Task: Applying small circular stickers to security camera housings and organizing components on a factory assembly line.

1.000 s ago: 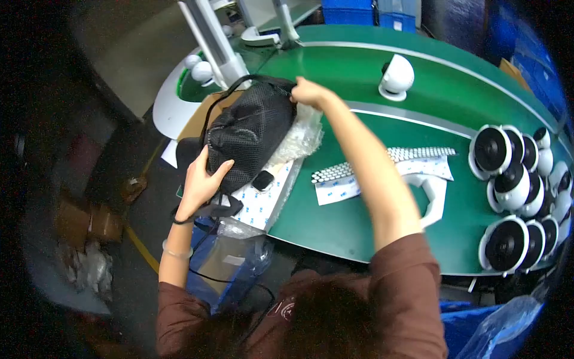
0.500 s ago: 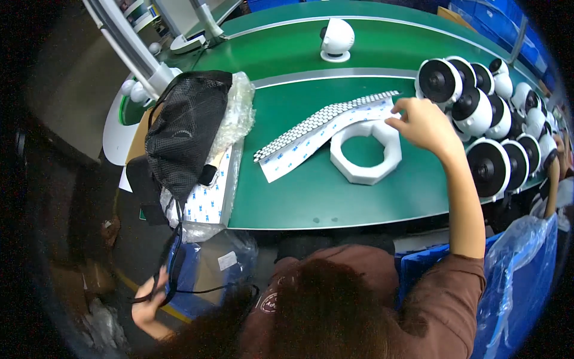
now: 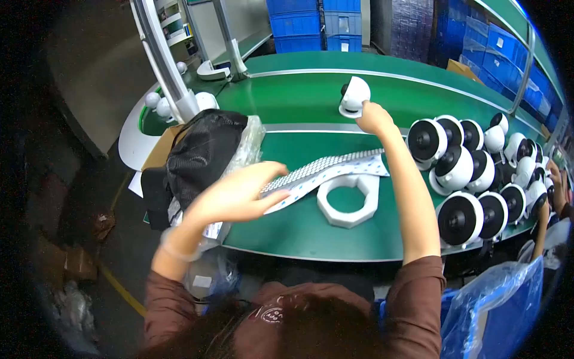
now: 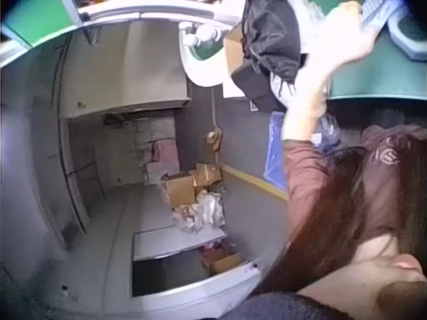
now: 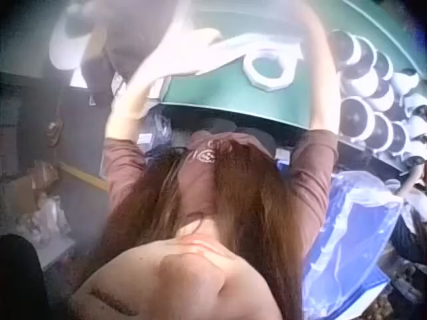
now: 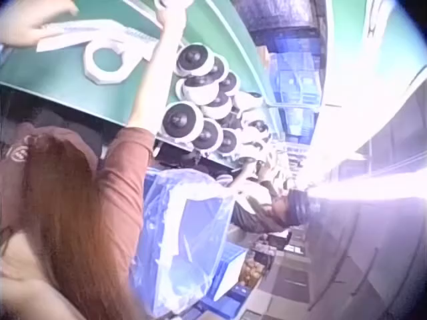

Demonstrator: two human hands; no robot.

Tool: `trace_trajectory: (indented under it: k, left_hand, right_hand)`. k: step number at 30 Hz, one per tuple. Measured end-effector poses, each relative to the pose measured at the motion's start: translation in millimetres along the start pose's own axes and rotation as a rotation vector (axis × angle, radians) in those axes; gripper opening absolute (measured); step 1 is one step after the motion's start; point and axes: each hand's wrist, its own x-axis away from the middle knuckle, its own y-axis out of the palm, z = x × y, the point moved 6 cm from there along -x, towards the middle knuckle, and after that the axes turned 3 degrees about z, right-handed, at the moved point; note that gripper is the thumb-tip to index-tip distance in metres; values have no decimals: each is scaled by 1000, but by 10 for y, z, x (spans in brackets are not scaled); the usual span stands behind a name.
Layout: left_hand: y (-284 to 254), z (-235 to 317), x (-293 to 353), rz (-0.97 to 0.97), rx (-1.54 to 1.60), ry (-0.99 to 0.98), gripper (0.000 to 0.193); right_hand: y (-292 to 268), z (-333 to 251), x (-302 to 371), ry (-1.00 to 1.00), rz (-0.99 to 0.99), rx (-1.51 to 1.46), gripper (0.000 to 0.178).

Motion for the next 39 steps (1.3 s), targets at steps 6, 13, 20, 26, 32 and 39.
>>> trace_trajectory:
  k: [6, 13, 20, 26, 32, 39]
  left_hand:
    - [1177, -743, -893, 84, -109, -344, 44]
    - [1260, -837, -832, 97, 277, -364, 45]
    - [1278, -732, -845, 193, 241, -270, 37]
    - [1147, -639, -755, 233, 388, -178, 30]
    - [1091, -433, -726, 383, 496, 111, 20]
    - [539, -248, -552, 617, 555, 222, 10]
  right_hand:
    - [324, 641, -661, 273, 342, -352, 97]
    - [571, 863, -1000, 567, 445, -598, 104]
    - [321, 430, -784, 413, -129, -1121, 77]
    - [236, -242, -182, 143, -280, -913, 76]
    - [366, -262, 116, -204, -96, -690, 92]
    - [-641, -403, 1469, -325, 499, -174, 53]
